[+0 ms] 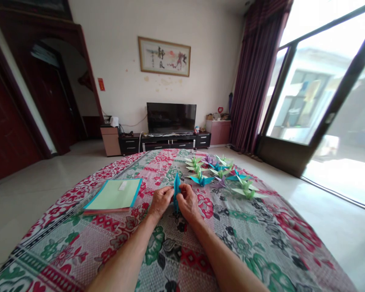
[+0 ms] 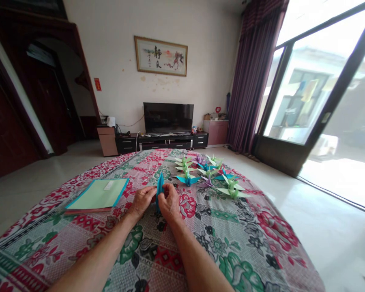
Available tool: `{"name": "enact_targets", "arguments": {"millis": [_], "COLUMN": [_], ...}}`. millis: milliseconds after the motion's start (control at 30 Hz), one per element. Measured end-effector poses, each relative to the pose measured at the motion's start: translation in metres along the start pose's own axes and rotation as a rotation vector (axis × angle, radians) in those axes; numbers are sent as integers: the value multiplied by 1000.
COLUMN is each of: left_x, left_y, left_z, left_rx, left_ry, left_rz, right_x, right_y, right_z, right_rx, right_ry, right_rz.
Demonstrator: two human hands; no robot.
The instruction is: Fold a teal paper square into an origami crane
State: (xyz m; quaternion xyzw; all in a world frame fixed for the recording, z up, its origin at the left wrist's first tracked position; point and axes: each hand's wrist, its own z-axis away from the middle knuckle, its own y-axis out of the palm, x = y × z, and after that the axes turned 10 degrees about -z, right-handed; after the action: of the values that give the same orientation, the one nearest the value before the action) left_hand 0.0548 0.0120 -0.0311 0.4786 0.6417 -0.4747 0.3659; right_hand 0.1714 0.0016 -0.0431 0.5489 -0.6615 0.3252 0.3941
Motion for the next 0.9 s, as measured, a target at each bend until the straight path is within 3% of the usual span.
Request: {"name": "enact_targets", "arguments": {"millis": [200,400,700,900], "left_x": [2,-1,-1,-8], "left_y": [2,2,5,5], "left_z": [-1,1,4,6], "left_rx": [-26,-20,-51,-115], "left_ry": [108,126,152,273], "left_rz": [-101,-130,-140,-267], "right_x": [2,-2,1,6], "right_y": [2,1,1,1], "right_z": [-2,-3,-8,-9], "right_rx": [-61,-85,-77,-63], "right_ry": [-29,27,110,108], "right_rz": [78,110,-329,-430]}}
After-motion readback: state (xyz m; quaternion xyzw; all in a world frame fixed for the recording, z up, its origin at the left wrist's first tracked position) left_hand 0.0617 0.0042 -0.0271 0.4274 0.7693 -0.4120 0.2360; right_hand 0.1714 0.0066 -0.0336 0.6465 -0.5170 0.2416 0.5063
